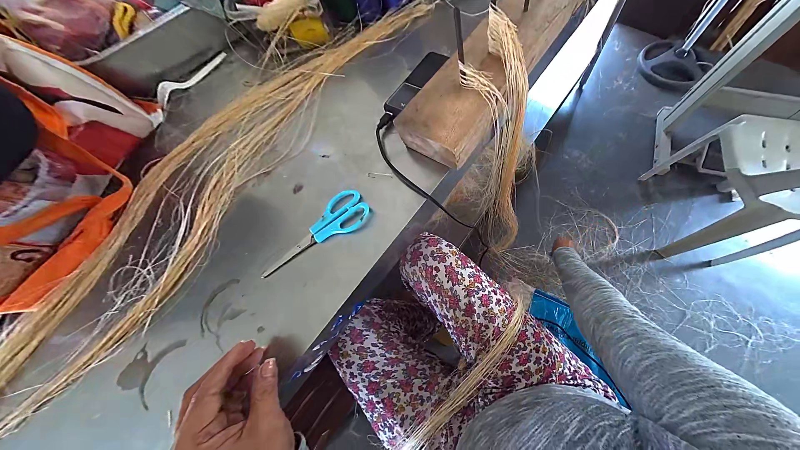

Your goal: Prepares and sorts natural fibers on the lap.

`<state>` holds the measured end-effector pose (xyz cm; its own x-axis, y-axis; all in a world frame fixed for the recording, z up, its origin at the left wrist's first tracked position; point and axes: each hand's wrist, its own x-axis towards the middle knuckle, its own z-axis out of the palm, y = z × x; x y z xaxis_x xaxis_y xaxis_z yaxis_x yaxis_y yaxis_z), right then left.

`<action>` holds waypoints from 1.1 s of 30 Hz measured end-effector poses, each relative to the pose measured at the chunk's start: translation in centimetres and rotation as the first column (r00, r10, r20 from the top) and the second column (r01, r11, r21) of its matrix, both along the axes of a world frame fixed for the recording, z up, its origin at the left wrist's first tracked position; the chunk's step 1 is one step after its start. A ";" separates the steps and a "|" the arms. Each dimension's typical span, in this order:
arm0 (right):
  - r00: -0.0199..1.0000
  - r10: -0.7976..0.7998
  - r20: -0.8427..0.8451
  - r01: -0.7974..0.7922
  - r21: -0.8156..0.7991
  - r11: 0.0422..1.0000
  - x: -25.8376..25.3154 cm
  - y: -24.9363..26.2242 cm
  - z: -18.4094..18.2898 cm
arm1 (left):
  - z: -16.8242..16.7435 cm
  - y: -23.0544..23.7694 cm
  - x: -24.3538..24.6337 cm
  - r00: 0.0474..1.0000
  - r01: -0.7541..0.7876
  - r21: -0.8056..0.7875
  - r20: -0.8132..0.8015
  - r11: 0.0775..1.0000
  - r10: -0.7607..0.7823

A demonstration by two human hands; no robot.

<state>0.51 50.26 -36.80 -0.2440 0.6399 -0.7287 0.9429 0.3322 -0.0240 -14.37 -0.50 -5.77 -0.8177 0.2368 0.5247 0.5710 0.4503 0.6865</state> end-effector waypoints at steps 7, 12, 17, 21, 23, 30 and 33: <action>0.959 0.248 0.137 -0.199 -0.296 0.934 1.2 -3.9 -0.1 | 0.1 -0.2 0.3 1.000 -0.012 -0.011 0.017 1.000 0.012; 0.932 0.315 0.178 -0.237 -0.359 0.903 5.1 -4.5 -0.3 | 0.3 -0.3 0.5 0.998 -0.037 -0.016 0.055 0.999 0.038; 0.930 0.351 0.106 -0.324 -0.212 0.922 7.0 -1.0 -1.3 | 0.2 -1.5 0.4 0.994 0.028 0.022 0.100 0.999 -0.031; 0.887 0.449 0.108 -0.440 -0.096 0.893 4.6 1.4 3.2 | 0.7 -2.5 2.2 0.998 0.058 0.107 0.023 0.993 -0.061; 0.881 0.466 0.087 -0.467 -0.007 0.884 3.3 1.8 6.5 | 1.3 -2.7 4.7 0.999 0.017 0.078 -0.037 0.997 -0.015; 0.786 0.557 -0.268 -0.565 0.053 0.824 1.1 -2.9 21.7 | -1.1 -4.6 13.5 0.983 0.030 -0.023 0.183 0.999 -0.025; 0.730 0.518 -0.446 -0.570 0.021 0.821 1.1 -6.7 26.6 | -3.8 -4.9 15.6 0.952 -0.005 -0.037 0.306 0.999 0.016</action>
<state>1.59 43.52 -10.24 -0.8175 0.2252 -0.5301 0.4901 0.7554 -0.4349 1.23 -5.44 -9.52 -0.9403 0.2410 0.2404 0.3310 0.4822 0.8111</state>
